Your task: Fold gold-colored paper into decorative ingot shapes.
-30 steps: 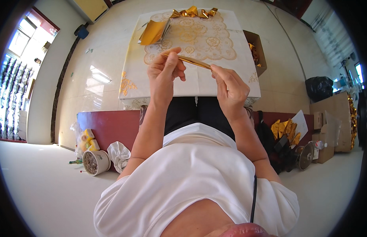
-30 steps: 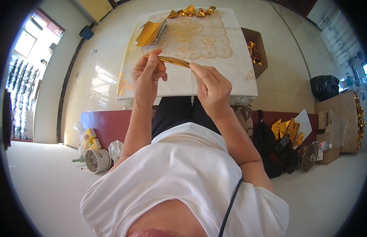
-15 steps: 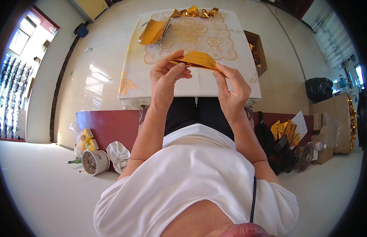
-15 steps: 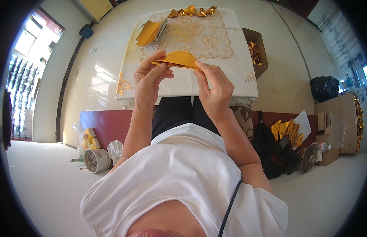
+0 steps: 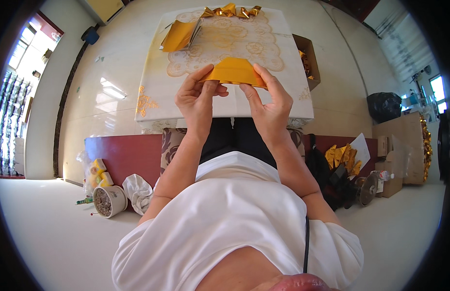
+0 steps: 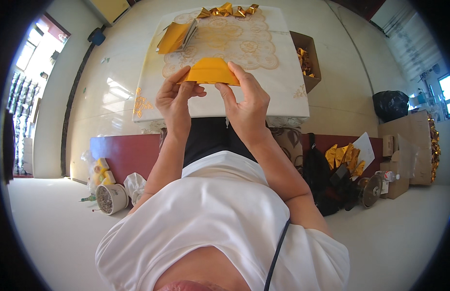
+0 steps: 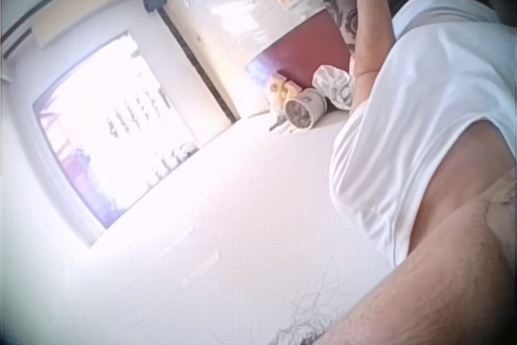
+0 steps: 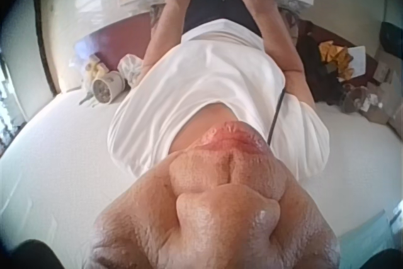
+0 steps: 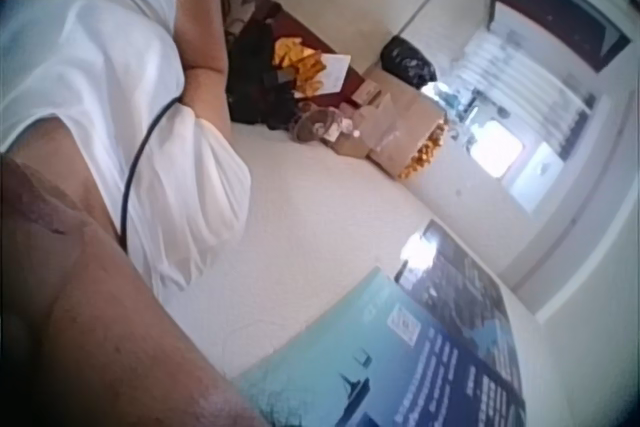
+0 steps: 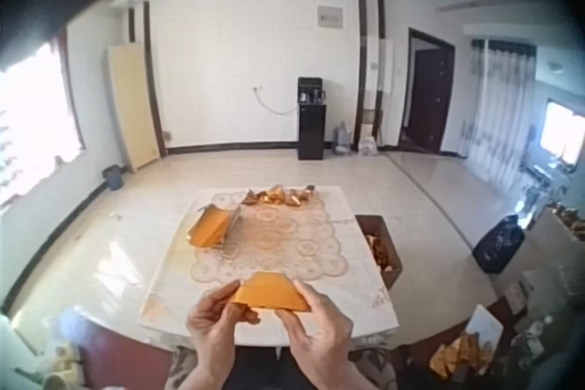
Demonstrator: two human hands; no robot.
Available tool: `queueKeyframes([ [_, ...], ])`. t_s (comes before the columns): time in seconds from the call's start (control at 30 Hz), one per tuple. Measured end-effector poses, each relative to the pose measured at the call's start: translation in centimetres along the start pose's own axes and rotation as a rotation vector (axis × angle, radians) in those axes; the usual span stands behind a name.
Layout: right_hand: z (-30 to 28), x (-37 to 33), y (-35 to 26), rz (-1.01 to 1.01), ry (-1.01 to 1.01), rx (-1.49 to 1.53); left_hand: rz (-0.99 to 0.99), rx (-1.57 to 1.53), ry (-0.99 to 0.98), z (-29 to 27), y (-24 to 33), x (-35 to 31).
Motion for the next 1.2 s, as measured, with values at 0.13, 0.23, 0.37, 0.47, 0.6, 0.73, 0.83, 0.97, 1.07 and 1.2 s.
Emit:
queueKeyframes([
  [0.13,0.0,-0.3,1.0,0.062,-0.006,0.031,0.011,-0.022,0.003,-0.3,-0.1,-0.1],
  [0.23,-0.3,-0.5,1.4,0.119,0.010,0.054,0.059,-0.027,-0.002,-0.4,0.3,-0.2],
  [0.37,-0.3,-1.0,2.3,0.203,0.025,0.088,0.112,-0.033,0.003,-0.5,0.6,-0.2],
  [0.47,-0.5,-1.0,1.8,0.149,0.038,0.070,0.138,-0.030,0.018,-0.4,0.7,-0.3],
  [0.6,-0.6,-0.9,1.4,0.082,0.062,0.052,0.163,-0.002,0.024,-0.4,1.0,-0.4],
  [0.73,-0.6,-0.8,1.2,0.070,0.050,0.010,0.202,0.059,0.030,-0.4,1.2,-0.4],
  [0.83,-0.5,-0.8,1.7,0.077,0.036,0.001,0.229,0.132,0.022,-0.1,1.1,-0.4],
  [0.97,-0.4,-0.6,2.9,0.124,0.037,0.001,0.303,0.443,-0.092,1.0,0.9,-0.4],
  [1.07,0.0,-0.5,3.6,0.125,-0.009,0.009,0.450,0.638,-0.119,1.5,1.4,-0.6],
  [1.2,0.6,-0.9,2.8,0.184,-0.107,0.011,0.573,0.710,-0.095,1.3,1.7,-0.4],
])
Point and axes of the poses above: each hand's wrist, its own x-axis towards the middle knuckle, its own z-axis out of the palm, y = z × x, the point moved 9 cm from there along x, towards the middle knuckle, and after that the axes turned 6 degrees about y, right-handed, at the moved point
